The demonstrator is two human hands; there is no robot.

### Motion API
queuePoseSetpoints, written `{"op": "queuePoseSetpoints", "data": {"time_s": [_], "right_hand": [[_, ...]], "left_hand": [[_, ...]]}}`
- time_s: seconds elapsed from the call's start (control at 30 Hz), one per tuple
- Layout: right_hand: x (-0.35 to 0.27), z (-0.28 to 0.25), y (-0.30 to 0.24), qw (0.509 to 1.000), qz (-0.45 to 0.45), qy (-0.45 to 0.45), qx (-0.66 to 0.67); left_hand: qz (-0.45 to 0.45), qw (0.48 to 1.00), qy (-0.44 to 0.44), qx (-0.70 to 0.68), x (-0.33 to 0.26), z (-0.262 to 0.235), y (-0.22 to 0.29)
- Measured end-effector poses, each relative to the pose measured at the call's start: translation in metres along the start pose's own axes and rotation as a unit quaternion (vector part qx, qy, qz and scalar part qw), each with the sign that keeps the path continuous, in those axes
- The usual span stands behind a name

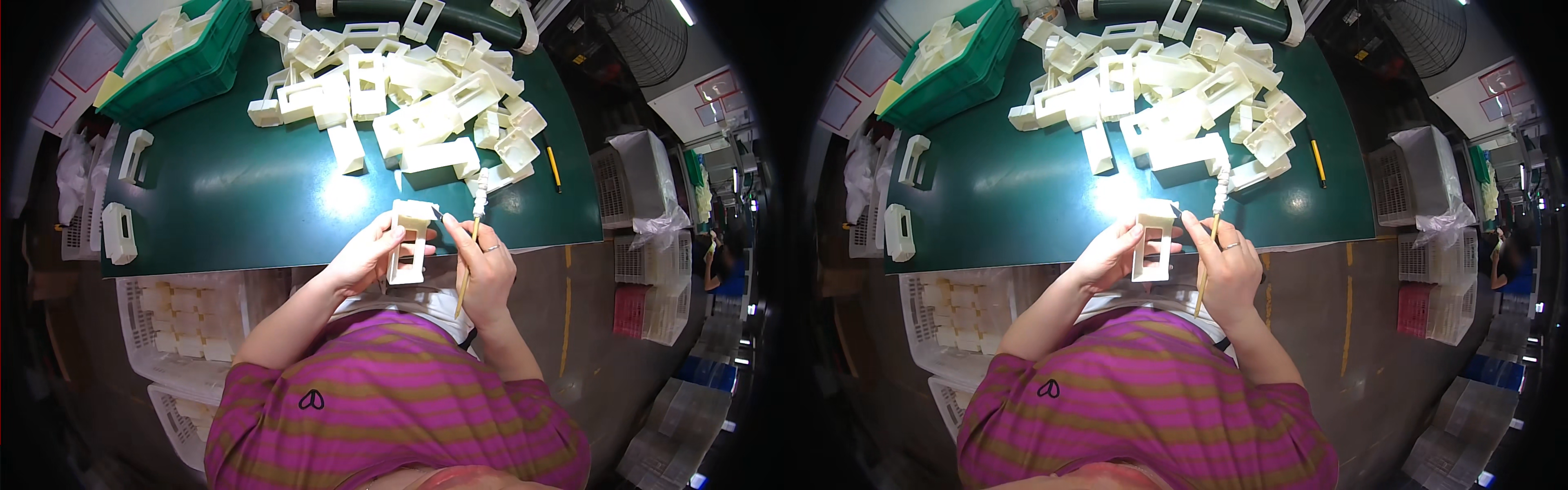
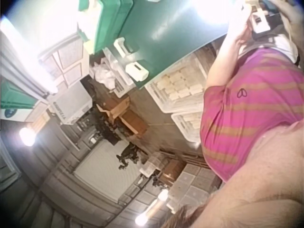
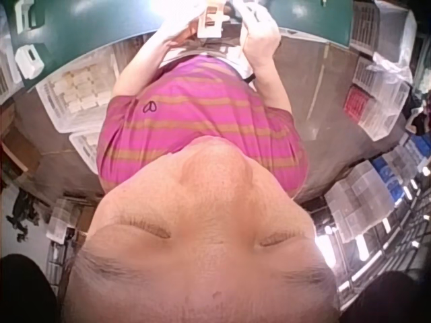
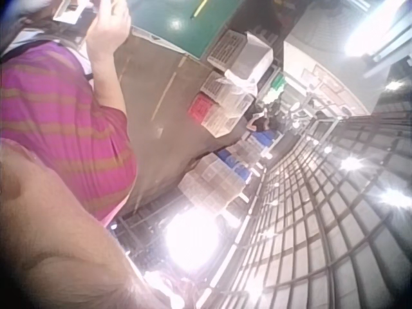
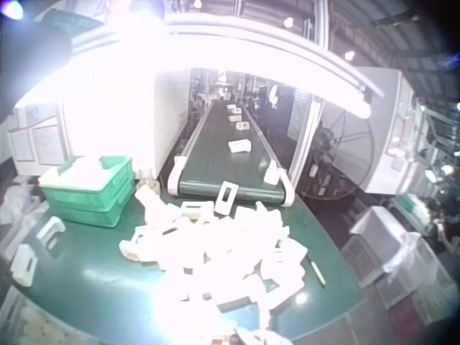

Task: Cleaning plastic housing components using a brush and a marker tool at an assembly station.

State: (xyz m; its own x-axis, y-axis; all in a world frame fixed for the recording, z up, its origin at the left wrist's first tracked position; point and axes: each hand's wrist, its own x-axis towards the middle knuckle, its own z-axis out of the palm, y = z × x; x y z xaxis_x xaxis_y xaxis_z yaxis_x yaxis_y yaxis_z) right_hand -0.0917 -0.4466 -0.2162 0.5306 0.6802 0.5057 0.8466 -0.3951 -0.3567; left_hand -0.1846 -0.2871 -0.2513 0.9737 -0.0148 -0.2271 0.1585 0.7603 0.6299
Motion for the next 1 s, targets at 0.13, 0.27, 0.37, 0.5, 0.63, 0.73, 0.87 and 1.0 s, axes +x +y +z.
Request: {"op": "queuePoseSetpoints", "data": {"time_s": [0.13,0.27,0.37,0.5,0.63,0.73,0.87,1.0], "right_hand": [[0.000,-0.002,0.000,1.000,0.003,0.004,-0.020],[0.000,-0.004,0.004,1.000,0.006,-0.004,-0.020],[-0.002,-0.002,0.023,0.995,0.070,-0.027,-0.068],[0.002,-0.007,0.021,0.997,0.059,0.047,0.027],[0.006,-0.007,0.013,0.981,0.121,0.064,0.139],[0.001,0.004,0.004,0.923,0.098,0.094,0.361],[-0.006,0.015,-0.004,0.924,0.080,0.054,0.369],[-0.001,-0.004,0.003,0.903,0.224,0.006,0.366]], "left_hand": [[-0.010,0.999,-0.015,0.042,0.001,0.000,0.003],[-0.014,0.999,-0.015,0.049,0.001,0.000,0.004],[0.006,0.997,-0.040,0.067,-0.001,-0.006,-0.002],[-0.003,0.998,-0.033,0.051,0.002,-0.005,0.000],[0.003,0.998,-0.019,0.053,0.000,-0.003,-0.001],[0.026,0.999,-0.008,0.021,0.001,-0.002,-0.004],[0.061,0.998,0.017,0.028,0.000,0.004,-0.010],[0.049,0.999,0.011,0.007,-0.001,0.001,-0.008]]}}
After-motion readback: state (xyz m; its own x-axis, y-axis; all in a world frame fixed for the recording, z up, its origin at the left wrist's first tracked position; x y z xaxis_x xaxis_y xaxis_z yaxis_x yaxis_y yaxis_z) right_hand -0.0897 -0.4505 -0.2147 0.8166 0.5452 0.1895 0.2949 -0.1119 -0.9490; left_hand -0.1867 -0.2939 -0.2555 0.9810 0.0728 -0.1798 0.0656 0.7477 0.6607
